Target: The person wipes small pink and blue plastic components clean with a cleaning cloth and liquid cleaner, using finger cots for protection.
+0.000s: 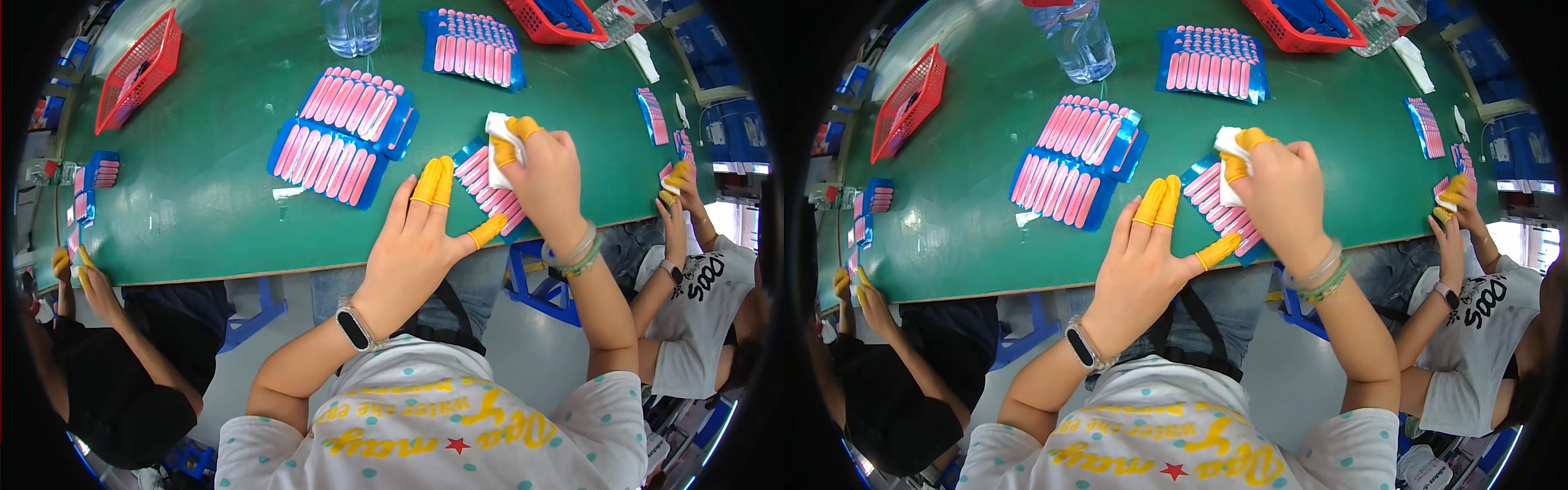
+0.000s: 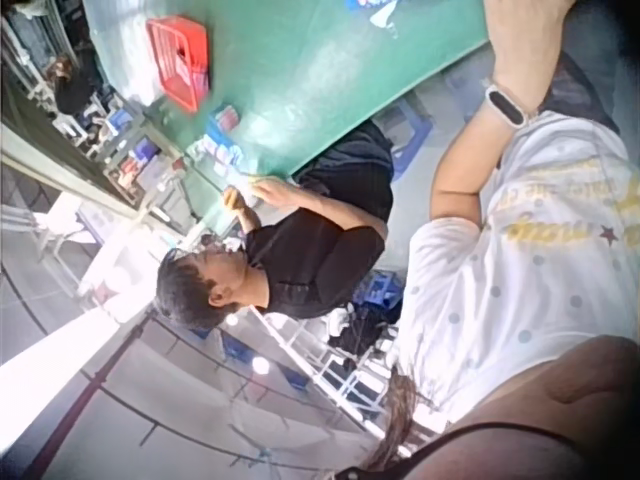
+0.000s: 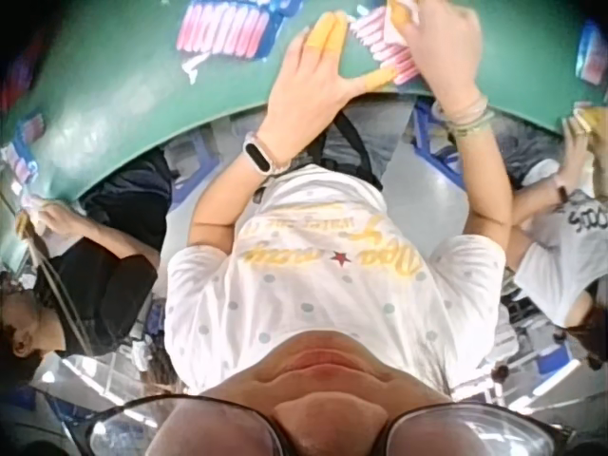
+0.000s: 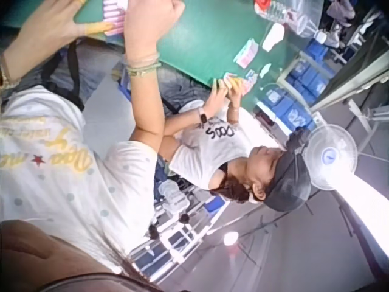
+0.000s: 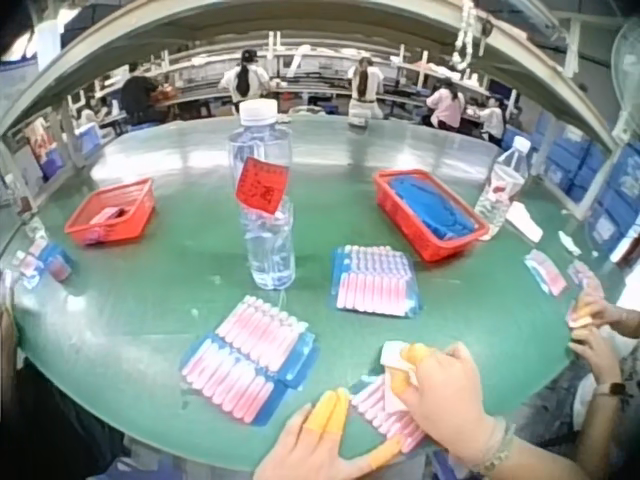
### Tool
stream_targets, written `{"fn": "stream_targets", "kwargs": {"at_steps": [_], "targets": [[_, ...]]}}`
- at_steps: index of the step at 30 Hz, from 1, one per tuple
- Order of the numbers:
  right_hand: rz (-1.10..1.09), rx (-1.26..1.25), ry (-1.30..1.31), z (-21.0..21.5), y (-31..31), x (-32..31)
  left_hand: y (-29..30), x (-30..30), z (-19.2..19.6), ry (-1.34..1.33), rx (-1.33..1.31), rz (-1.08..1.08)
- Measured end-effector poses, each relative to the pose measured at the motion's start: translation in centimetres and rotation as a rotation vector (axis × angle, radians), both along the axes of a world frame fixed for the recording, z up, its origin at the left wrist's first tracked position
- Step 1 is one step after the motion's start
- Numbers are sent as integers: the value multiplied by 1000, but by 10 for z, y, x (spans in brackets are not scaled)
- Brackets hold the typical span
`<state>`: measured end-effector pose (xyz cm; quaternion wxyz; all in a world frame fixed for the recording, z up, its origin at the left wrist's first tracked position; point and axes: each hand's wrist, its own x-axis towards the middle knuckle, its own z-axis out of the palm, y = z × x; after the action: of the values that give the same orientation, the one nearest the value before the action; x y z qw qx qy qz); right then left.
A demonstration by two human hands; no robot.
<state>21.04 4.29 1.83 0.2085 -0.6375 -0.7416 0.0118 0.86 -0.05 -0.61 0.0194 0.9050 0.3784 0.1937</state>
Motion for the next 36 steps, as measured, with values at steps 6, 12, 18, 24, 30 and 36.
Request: {"fn": "stream_targets", "kwargs": {"at_steps": [6, 12, 18, 24, 30, 36], "targets": [[247, 128, -80, 4, -13, -3, 0, -1, 1, 65, -35, -26], [83, 175, -167, -3, -10, 17, 0, -4, 0, 49, -36, -4], [222, 148, -112, -7, -46, -7, 1, -4, -1, 63, -40, -26], [177, 211, -179, 2, -39, -1, 0, -5, 0, 69, -60, -9], [-33, 143, -120, 2, -41, 19, 1, -3, 2, 43, -64, -15], [131, 113, -180, 0, -53, 8, -1, -4, -1, 28, -82, 7]]}}
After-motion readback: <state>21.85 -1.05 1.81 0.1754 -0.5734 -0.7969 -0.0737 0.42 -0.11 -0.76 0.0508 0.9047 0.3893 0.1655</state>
